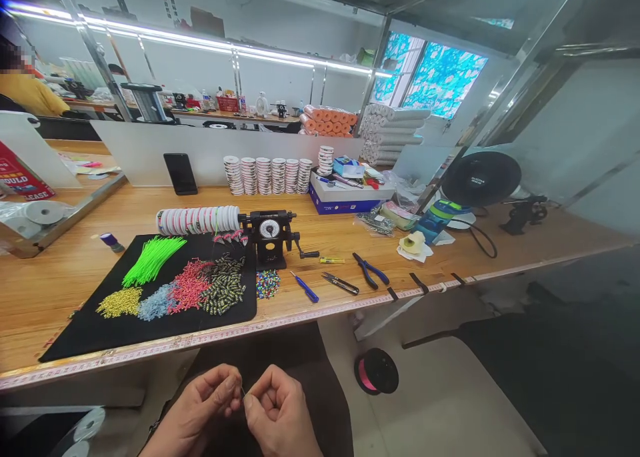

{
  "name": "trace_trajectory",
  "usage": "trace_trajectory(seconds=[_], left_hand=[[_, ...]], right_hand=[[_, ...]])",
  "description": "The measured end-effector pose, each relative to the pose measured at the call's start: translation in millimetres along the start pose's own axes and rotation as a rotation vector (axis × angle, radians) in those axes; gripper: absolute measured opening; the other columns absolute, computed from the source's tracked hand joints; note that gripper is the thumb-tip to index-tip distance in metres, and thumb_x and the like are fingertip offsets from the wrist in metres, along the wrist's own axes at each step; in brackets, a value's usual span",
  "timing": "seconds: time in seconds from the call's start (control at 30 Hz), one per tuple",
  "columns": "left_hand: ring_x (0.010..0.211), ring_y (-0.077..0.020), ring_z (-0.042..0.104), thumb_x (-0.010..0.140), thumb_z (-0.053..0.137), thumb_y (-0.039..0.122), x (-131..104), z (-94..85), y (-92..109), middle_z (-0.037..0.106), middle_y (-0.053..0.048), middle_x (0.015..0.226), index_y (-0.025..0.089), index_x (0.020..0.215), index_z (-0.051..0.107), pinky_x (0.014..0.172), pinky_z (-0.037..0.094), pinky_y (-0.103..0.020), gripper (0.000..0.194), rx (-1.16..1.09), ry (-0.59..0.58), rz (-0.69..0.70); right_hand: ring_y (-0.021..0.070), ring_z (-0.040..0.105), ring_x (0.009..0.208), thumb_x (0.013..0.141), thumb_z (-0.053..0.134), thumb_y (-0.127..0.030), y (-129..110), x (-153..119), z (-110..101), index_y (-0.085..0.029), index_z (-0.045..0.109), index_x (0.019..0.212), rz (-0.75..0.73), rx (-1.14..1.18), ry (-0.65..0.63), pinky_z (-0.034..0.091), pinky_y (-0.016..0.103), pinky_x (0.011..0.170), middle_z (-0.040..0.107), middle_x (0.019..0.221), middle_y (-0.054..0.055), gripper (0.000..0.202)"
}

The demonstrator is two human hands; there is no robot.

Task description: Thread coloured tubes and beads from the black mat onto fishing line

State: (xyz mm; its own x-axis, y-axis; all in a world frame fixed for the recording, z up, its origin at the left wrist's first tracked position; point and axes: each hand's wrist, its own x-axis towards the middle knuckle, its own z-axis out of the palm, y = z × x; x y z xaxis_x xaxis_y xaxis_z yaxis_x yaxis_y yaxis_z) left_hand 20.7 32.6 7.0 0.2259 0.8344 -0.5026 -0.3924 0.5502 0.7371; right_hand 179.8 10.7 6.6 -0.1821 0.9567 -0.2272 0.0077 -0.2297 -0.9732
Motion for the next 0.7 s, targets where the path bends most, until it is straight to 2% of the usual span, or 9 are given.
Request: trace_trajectory(seconds=[0.23,0.4,0.7], left_hand=[[0.064,-0.0126,0.047,0.068,0.079,0.062,4.1,-8.8,-5.5,0.057,0.001,0.064,0.015,0.073,0.073,0.062,0.04,-0.022,0.048,0.321,-0.013,0.168],[0.067,-0.0156,0.048,0.072,0.074,0.065,1.6,-8.1,-0.2,0.057,0.0,0.067,0.016,0.072,0.07,0.065,0.041,-0.026,0.049,0.429,0.0,0.192],[0.067,-0.015,0.045,0.075,0.071,0.062,-2.6,-2.6,3.4,0.053,0.001,0.067,0.016,0.072,0.067,0.065,0.039,-0.025,0.046,0.499,-0.032,0.237]], right_hand=[[0.0091,0.027,0.053,0.08,0.065,-0.033,0.8,-0.3,-1.1,-0.02,0.05,0.072,0.0,-0.01,0.003,0.021,0.023,0.048,0.032,0.057,-0.009,0.022],[0.0091,0.027,0.053,0.08,0.064,-0.032,3.1,-0.4,0.4,-0.02,0.049,0.072,0.01,0.011,-0.001,0.021,0.024,0.049,0.032,0.057,-0.009,0.021],[0.009,0.025,0.052,0.082,0.064,-0.033,3.7,2.0,0.0,-0.02,0.049,0.071,-0.013,0.0,0.01,0.018,0.025,0.048,0.031,0.056,-0.01,0.022]])
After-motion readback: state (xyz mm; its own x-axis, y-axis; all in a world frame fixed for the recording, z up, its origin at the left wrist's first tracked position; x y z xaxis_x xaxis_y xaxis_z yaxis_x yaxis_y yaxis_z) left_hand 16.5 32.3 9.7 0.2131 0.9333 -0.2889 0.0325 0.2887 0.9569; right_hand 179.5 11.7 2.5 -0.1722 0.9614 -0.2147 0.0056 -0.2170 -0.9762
